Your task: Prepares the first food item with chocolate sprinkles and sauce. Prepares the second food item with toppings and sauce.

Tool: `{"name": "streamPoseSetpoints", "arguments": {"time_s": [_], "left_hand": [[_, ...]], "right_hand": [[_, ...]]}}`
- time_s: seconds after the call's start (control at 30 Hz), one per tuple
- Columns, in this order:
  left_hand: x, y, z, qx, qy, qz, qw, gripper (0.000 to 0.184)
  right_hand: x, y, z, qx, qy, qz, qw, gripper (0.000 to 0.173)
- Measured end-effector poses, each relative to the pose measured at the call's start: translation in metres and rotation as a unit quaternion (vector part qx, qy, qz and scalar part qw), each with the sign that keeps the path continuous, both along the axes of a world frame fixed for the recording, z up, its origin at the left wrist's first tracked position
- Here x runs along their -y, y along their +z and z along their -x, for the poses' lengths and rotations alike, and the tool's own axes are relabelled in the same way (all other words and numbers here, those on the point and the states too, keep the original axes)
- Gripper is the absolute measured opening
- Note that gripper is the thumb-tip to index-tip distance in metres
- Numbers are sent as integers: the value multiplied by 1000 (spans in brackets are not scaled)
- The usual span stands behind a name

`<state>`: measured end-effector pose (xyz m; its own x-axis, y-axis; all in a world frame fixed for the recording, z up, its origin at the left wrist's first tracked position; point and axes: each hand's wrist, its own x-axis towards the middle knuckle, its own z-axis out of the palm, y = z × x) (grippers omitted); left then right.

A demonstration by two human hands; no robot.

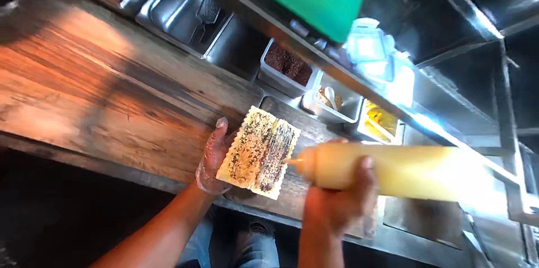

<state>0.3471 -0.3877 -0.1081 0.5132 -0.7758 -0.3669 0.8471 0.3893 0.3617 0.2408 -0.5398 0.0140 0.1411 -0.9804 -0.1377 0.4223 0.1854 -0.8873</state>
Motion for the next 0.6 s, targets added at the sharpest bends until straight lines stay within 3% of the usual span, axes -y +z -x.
{"name": "streamPoseSetpoints", "arguments": {"time_s": [0.07,0.13,0.2,0.23,0.27,0.33,0.4,0.43,0.5,0.6], "left_hand": [[2,6,-2,17,1,2,1000,74],[6,32,2,71,-11,-51,996,82],[18,56,11,268,-40,-194,943,69],[28,63,17,387,-63,-272,879,58],[40,68,24,509,-98,-344,783,58],[74,69,38,682,-172,-421,573,79],[104,60,53,758,-264,-479,354,102],[113,53,58,759,-298,-503,285,106],[122,45,66,740,-318,-546,230,112],[124,47,68,714,-342,-569,224,118]], "right_hand": [[-6,-11,9,7,-32,-203,979,38],[3,-25,22,41,-28,-319,946,38],[12,-32,38,82,-18,-367,927,40],[17,-32,46,104,-12,-378,920,40],[23,-31,54,128,-4,-387,913,41],[33,-26,72,168,9,-402,900,41],[43,-19,90,187,15,-409,893,42],[48,-16,99,196,16,-408,891,41],[58,-13,117,206,23,-394,895,37],[69,-13,142,222,32,-371,901,35]]}}
